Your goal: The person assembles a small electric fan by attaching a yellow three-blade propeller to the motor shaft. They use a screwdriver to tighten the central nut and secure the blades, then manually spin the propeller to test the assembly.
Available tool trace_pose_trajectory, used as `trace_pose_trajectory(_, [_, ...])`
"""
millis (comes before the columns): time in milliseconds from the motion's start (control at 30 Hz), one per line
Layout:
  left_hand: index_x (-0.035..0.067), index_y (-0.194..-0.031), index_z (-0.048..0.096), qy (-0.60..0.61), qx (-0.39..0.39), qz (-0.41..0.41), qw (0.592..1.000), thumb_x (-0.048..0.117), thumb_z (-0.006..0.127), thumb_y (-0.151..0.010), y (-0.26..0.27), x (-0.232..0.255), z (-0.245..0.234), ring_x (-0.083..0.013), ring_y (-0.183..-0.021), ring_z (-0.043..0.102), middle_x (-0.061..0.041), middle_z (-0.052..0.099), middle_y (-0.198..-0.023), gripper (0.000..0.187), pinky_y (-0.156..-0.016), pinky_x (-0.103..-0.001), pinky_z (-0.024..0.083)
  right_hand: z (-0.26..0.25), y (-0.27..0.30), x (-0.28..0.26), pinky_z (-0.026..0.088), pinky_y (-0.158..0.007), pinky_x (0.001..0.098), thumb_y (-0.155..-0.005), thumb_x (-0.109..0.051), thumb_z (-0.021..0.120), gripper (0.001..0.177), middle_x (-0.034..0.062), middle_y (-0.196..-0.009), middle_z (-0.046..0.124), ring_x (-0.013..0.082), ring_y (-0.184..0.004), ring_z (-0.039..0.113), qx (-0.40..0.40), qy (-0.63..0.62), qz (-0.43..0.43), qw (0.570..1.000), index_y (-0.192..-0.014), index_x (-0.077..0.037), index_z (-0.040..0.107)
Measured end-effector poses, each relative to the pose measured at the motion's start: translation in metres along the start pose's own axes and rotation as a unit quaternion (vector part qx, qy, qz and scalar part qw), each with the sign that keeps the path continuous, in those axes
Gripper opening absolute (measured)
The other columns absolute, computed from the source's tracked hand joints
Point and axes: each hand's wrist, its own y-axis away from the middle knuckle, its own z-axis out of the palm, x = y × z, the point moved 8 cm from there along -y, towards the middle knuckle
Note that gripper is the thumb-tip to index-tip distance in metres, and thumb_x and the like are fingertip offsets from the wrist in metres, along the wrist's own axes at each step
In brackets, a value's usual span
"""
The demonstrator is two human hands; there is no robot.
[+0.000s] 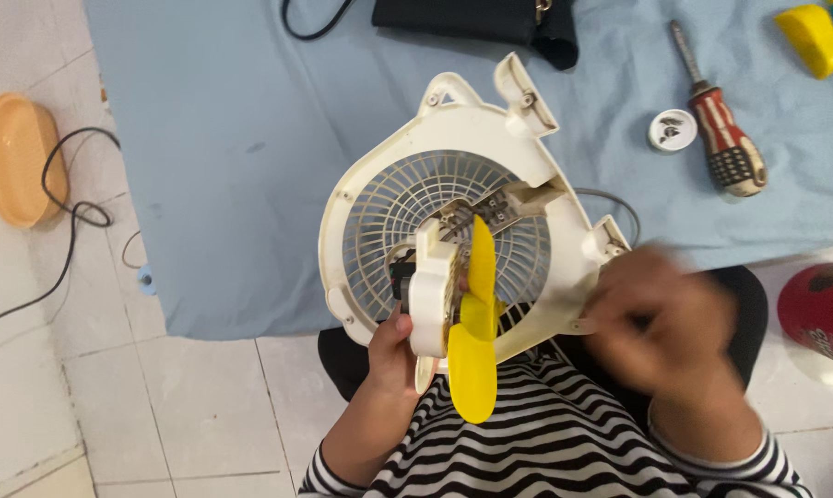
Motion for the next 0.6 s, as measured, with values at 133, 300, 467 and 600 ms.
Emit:
trace_pose_trajectory(133, [-0.002, -0.146, 0.046, -0.023, 0.039, 0.003, 0.999, 0.035, 0.08, -0.086, -0.003, 0.003, 0.002, -0.0243, -0.118, 0.067, -0.015, 0.062, -0.135, 0.078, -0.101, -0.037, 0.056, -0.069, 0.001, 0.073, 0.048, -0.078, 0.0325, -0.099, 0.0, 0.079, 0.018, 0.0104, -0.1, 0.063, 0.0248, -0.086, 0.062, 0.066, 0.33, 0.092, 0.937, -0.105, -0.002, 0.063])
trace_pose_trajectory(300, [-0.005, -0.148, 0.047, -0.035, 0.009, 0.01, 0.999, 0.029, 0.083, -0.088, 0.0, 0.003, 0.009, -0.0246, -0.119, 0.066, -0.017, 0.062, -0.135, 0.077, -0.1, -0.035, 0.056, -0.103, -0.031, 0.132, 0.046, -0.092, 0.0359, -0.095, -0.005, 0.076, 0.017, 0.0047, -0.108, 0.061, 0.0257, -0.103, 0.059, 0.059, 0.531, 0.04, 0.844, -0.105, -0.01, 0.062])
trace_pose_trajectory(467, [-0.005, -0.143, 0.049, -0.003, 0.01, -0.011, 1.0, 0.024, 0.082, -0.086, -0.001, -0.003, 0.0, -0.0241, -0.111, 0.07, -0.017, 0.067, -0.127, 0.073, -0.095, -0.035, 0.059, -0.093, -0.039, 0.121, 0.051, -0.088, 0.0407, -0.094, -0.022, 0.087, 0.024, 0.0073, -0.108, 0.066, 0.0296, -0.105, 0.064, 0.052, 0.577, 0.006, 0.815, -0.107, -0.011, 0.069])
trace_pose_trajectory(600, [-0.005, -0.143, 0.049, 0.048, 0.012, -0.044, 0.998, 0.023, 0.081, -0.088, 0.002, -0.009, -0.009, -0.0251, -0.102, 0.073, -0.018, 0.07, -0.121, 0.07, -0.089, -0.035, 0.061, -0.083, -0.025, 0.141, 0.051, -0.07, 0.0471, -0.085, -0.022, 0.087, 0.04, 0.0166, -0.101, 0.066, 0.0362, -0.088, 0.065, -0.029, 0.523, 0.164, 0.836, -0.115, -0.002, 0.07])
